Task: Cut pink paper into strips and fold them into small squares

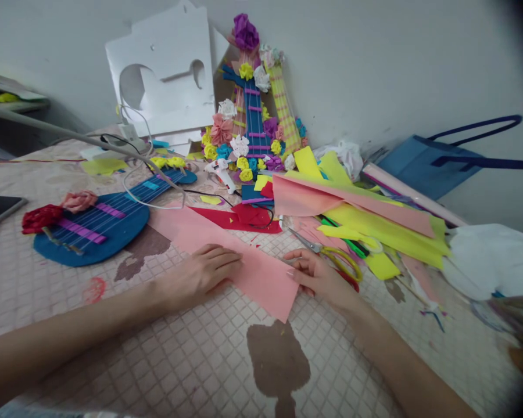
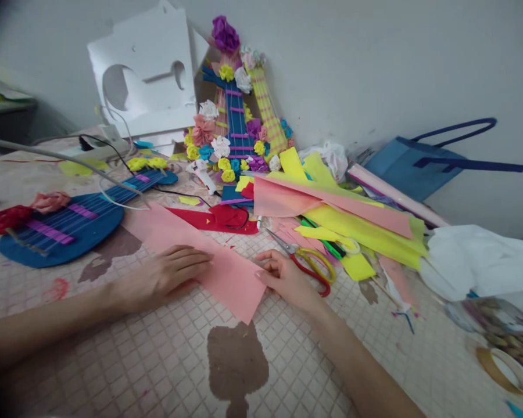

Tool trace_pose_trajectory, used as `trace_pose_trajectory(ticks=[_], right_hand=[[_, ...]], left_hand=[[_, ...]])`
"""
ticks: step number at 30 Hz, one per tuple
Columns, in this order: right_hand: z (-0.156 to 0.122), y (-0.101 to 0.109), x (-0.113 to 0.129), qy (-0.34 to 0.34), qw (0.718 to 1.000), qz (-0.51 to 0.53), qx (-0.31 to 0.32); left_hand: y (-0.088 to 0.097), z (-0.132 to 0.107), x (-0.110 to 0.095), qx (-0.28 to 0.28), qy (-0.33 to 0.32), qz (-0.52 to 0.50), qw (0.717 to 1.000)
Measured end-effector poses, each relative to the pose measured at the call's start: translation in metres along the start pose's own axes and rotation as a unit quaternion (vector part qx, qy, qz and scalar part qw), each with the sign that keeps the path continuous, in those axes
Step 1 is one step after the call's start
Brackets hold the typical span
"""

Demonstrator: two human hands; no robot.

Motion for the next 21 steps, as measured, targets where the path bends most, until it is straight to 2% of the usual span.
trace_pose_trajectory(ticks=[5,9,16,21], right_hand=[[0.0003,-0.0008,-0.0002,0.031,0.997,-0.065,-0.009],[0.0033,0.001,-0.0018,0.039,0.993,-0.105,-0.02],[0.0026,0.0003,-0.0026,0.012,0.999,-0.041,0.004],[0.0015,-0.0006,-0.0015,0.021,0.997,-0.076,0.006]], left_hand=[[-0.0001,-0.0045,0.0012,-0.016,0.055,-0.04,0.998],[-0.001,-0.0058,0.0014,-0.032,0.038,-0.048,0.998],[-0.0026,-0.0065,0.0034,-0.032,0.03,-0.046,0.998],[-0.0027,-0.0066,0.0027,-0.034,0.03,-0.042,0.998]])
Point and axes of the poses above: each hand's wrist, its own z-axis towards the middle knuckle, its own y-axis out of the back of the hand, x = y × z, the point moved 3 cm from there along z, towards the middle knuckle
